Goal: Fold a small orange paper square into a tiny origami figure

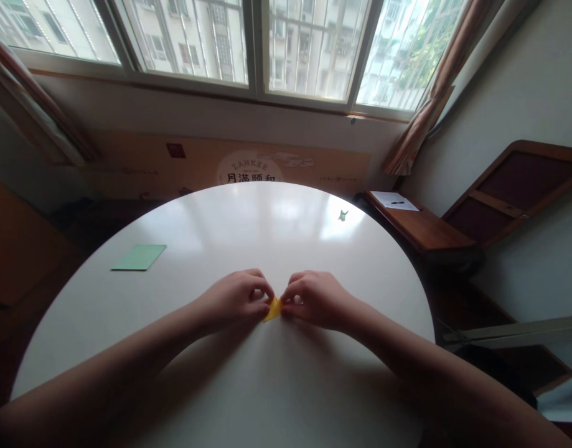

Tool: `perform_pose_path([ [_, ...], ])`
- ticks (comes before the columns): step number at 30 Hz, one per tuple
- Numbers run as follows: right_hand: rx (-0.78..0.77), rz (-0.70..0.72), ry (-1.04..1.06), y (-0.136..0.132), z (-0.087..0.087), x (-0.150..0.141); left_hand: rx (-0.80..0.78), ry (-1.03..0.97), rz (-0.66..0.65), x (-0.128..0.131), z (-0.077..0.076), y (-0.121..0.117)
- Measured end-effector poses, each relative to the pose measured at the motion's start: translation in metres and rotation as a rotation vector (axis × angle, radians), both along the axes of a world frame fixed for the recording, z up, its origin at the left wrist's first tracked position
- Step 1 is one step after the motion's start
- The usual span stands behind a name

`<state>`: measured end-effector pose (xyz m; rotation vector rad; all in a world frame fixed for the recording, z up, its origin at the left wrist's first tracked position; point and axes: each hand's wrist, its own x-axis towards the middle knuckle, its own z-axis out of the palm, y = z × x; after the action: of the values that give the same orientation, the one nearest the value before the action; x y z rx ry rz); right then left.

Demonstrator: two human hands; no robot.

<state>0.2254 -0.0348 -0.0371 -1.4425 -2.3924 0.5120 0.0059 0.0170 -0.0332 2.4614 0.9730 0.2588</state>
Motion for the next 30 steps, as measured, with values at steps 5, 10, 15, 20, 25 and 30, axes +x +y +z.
perform_pose_path([
  [5,-0.077,-0.069,0.023,0.001,0.008,-0.009,0.007,-0.032,0.024,-0.001,-0.003,0.007],
  [10,-0.151,-0.121,0.059,0.004,0.007,-0.014,-0.012,-0.033,0.052,-0.003,0.000,0.014],
  [15,-0.189,-0.183,0.081,0.005,0.004,-0.015,-0.015,0.062,-0.013,0.001,0.004,0.014],
  [20,-0.219,-0.204,0.060,0.018,0.007,-0.015,0.017,0.221,0.007,0.010,0.006,0.014],
  [25,-0.230,-0.199,0.016,0.034,0.011,-0.018,0.037,0.275,0.075,0.012,0.007,0.018],
  [30,-0.184,-0.217,0.053,0.036,0.008,-0.022,0.054,0.160,0.143,0.003,0.000,0.017],
])
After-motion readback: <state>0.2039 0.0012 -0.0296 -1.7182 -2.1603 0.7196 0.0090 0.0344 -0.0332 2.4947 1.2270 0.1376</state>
